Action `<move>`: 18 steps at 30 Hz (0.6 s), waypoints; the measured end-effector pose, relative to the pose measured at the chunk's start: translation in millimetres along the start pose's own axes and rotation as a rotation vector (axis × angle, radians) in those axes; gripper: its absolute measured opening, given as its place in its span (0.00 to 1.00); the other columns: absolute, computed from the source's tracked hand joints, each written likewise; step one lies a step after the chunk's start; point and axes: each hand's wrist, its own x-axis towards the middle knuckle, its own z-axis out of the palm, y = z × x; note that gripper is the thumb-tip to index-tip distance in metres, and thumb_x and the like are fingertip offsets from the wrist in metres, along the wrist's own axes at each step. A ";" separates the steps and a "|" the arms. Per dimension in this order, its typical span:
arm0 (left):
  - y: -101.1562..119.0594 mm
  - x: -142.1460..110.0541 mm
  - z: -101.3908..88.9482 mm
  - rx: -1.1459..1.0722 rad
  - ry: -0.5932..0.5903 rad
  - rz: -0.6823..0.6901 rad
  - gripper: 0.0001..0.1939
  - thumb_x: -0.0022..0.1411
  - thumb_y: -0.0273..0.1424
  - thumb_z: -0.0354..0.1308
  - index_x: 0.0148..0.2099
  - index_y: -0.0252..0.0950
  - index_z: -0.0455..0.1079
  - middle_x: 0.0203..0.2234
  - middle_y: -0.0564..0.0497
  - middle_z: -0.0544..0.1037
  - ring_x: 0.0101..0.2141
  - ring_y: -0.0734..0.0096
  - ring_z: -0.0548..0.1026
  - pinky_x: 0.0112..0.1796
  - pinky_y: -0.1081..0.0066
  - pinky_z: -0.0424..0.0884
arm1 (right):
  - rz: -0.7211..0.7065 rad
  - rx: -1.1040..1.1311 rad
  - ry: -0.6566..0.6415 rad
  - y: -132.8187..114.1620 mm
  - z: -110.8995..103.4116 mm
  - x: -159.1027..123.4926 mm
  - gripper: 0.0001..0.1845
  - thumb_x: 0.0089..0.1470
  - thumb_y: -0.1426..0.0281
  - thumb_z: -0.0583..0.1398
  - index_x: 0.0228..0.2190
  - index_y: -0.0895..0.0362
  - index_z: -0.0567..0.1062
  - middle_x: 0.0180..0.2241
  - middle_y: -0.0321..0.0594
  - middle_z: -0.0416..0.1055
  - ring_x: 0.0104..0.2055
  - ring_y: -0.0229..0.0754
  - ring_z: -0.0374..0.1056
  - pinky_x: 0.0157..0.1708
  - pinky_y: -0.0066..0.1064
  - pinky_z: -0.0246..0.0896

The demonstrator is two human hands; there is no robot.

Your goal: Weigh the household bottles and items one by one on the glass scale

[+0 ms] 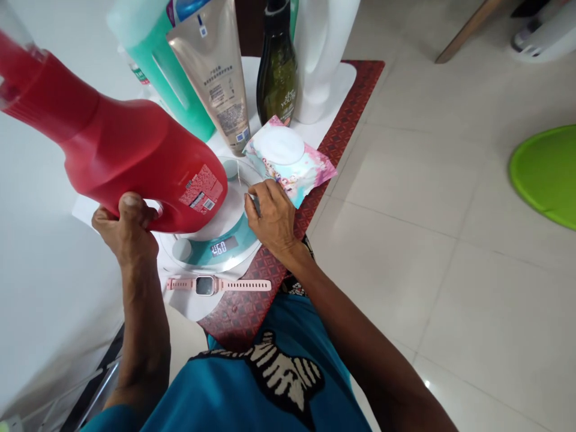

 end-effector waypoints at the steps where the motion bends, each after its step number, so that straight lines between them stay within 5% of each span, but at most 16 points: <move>1: 0.1 0.0 -3.1 0.002 -0.035 0.003 0.35 0.54 0.60 0.76 0.25 0.41 0.61 0.18 0.59 0.58 0.20 0.74 0.59 0.26 0.66 0.63 | 0.001 0.005 0.000 -0.1 -0.4 0.3 0.07 0.70 0.68 0.58 0.37 0.50 0.74 0.38 0.43 0.76 0.38 0.48 0.71 0.46 0.44 0.72; 5: -0.2 1.1 -17.3 -0.008 -0.085 0.069 0.34 0.59 0.68 0.70 0.32 0.41 0.69 0.24 0.53 0.69 0.27 0.65 0.69 0.34 0.61 0.72 | -0.001 0.012 -0.002 -0.9 -1.5 1.0 0.08 0.70 0.68 0.58 0.37 0.51 0.74 0.37 0.43 0.76 0.38 0.48 0.71 0.45 0.44 0.71; 8: -3.3 1.8 -30.2 -0.072 0.007 0.052 0.36 0.59 0.69 0.69 0.37 0.40 0.72 0.30 0.50 0.74 0.33 0.64 0.74 0.37 0.63 0.73 | -0.016 0.008 -0.002 -0.6 -1.3 1.2 0.08 0.71 0.68 0.58 0.36 0.50 0.73 0.37 0.43 0.76 0.38 0.48 0.71 0.45 0.43 0.71; 14: -19.6 -3.6 -67.6 0.010 0.282 -0.078 0.37 0.57 0.70 0.67 0.37 0.38 0.72 0.27 0.51 0.74 0.28 0.65 0.74 0.34 0.64 0.72 | -0.011 0.000 -0.003 0.8 -0.4 0.9 0.10 0.72 0.67 0.57 0.36 0.50 0.73 0.36 0.42 0.74 0.38 0.48 0.71 0.45 0.43 0.71; 18: -23.8 -7.3 -77.3 0.044 0.300 -0.107 0.36 0.58 0.70 0.65 0.38 0.39 0.72 0.27 0.51 0.73 0.29 0.65 0.74 0.34 0.64 0.72 | -0.011 0.010 0.012 1.4 -0.3 0.3 0.10 0.71 0.66 0.57 0.35 0.50 0.72 0.35 0.41 0.74 0.37 0.48 0.71 0.43 0.42 0.71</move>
